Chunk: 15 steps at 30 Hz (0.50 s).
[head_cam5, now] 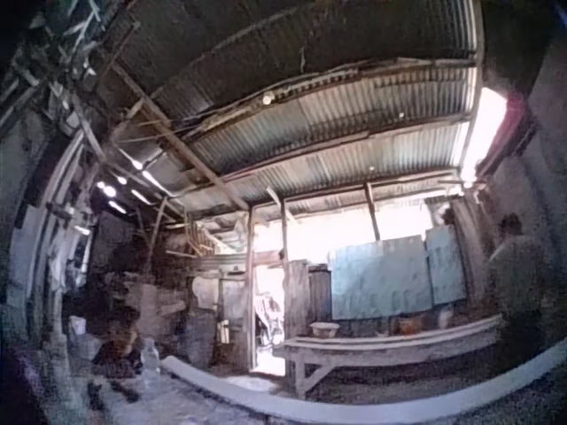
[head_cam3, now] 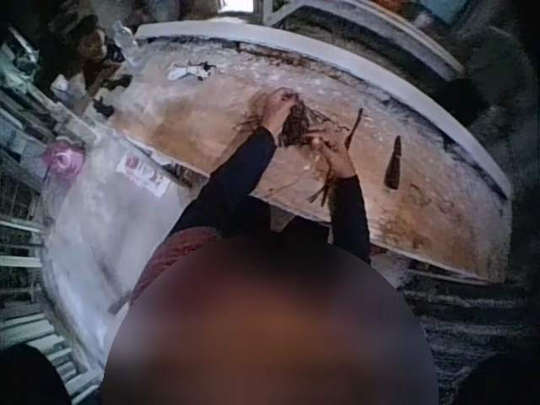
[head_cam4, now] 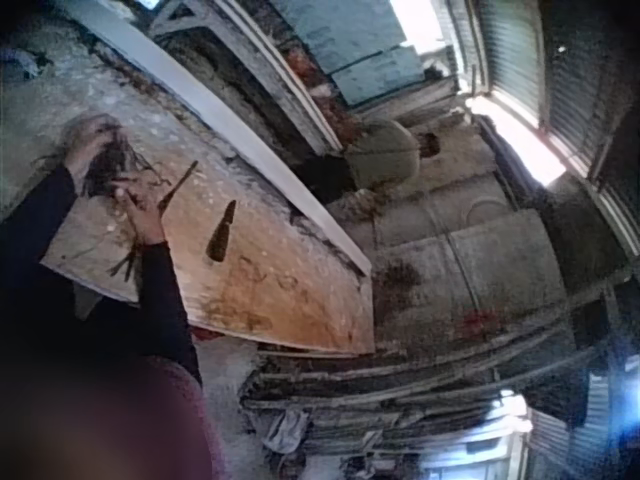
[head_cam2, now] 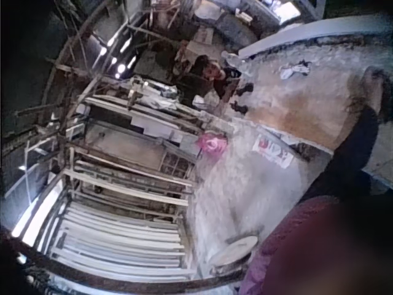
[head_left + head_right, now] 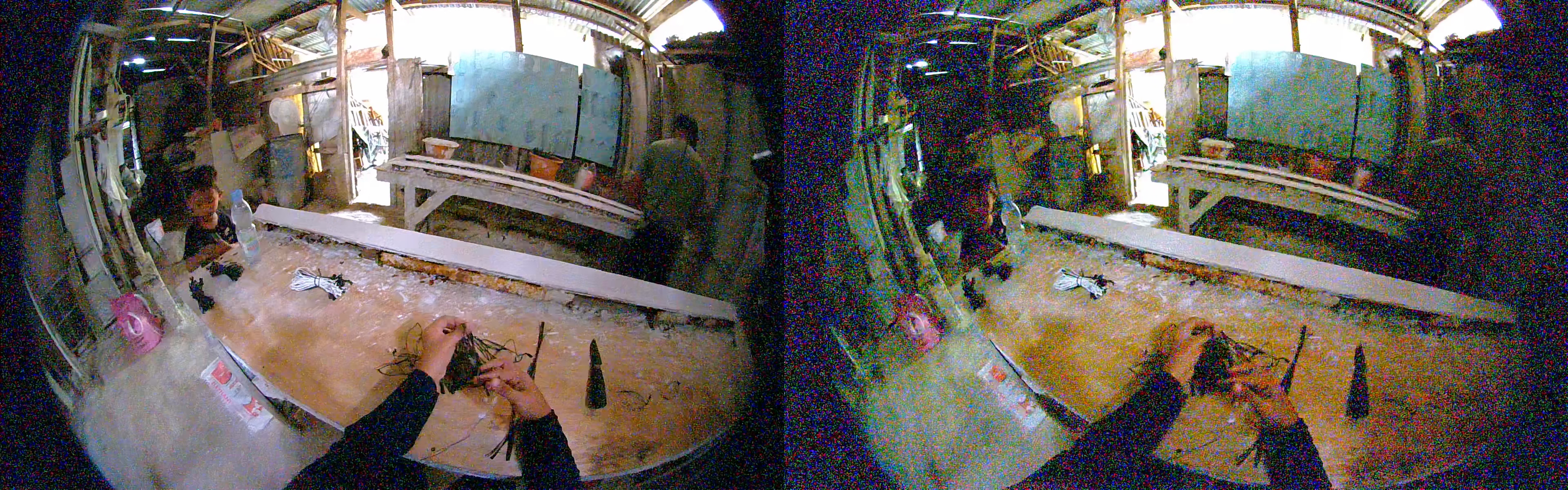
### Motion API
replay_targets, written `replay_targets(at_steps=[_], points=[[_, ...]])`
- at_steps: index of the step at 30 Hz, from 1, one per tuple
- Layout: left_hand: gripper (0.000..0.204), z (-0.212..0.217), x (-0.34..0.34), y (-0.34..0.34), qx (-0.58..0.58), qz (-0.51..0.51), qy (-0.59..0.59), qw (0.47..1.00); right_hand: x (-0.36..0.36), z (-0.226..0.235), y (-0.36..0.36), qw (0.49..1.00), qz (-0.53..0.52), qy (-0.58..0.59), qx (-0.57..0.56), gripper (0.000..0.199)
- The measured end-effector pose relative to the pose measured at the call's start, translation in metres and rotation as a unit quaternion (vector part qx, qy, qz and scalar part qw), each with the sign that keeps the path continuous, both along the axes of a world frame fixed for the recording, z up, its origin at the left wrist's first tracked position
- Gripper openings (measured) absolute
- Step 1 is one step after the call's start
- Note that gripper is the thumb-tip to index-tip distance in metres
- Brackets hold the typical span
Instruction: The person strips the insulation from multiple black wires by hand, pulling the sheathing off to expose the inner conductors. The stripped wires are gathered on the workbench as the task continues.
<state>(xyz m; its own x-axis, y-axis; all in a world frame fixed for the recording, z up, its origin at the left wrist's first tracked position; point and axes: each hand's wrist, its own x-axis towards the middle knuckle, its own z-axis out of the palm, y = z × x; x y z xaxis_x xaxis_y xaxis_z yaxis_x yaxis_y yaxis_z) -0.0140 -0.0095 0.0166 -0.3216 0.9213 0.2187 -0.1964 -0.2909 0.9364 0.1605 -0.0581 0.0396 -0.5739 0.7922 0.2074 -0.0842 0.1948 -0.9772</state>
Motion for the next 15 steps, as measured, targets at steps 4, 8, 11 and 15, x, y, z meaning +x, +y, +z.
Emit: replay_targets(at_steps=[4,8,11,15], points=[[0.004,-0.004,0.002,0.005,0.0,-0.029,-0.026,0.999,-0.002,0.003,-0.002,0.996,0.034,-0.057,0.054,0.016],[0.006,-0.001,0.002,0.001,0.002,-0.02,0.046,0.999,-0.002,0.004,-0.003,0.996,0.009,0.002,0.086,0.015],[0.007,0.001,0.002,0.0,-0.005,-0.043,0.092,0.995,0.002,0.003,0.002,0.984,-0.029,-0.037,0.174,0.015],[0.011,0.001,0.001,0.002,0.003,-0.078,0.226,0.971,0.006,-0.005,0.009,0.989,-0.126,-0.023,0.069,0.019]])
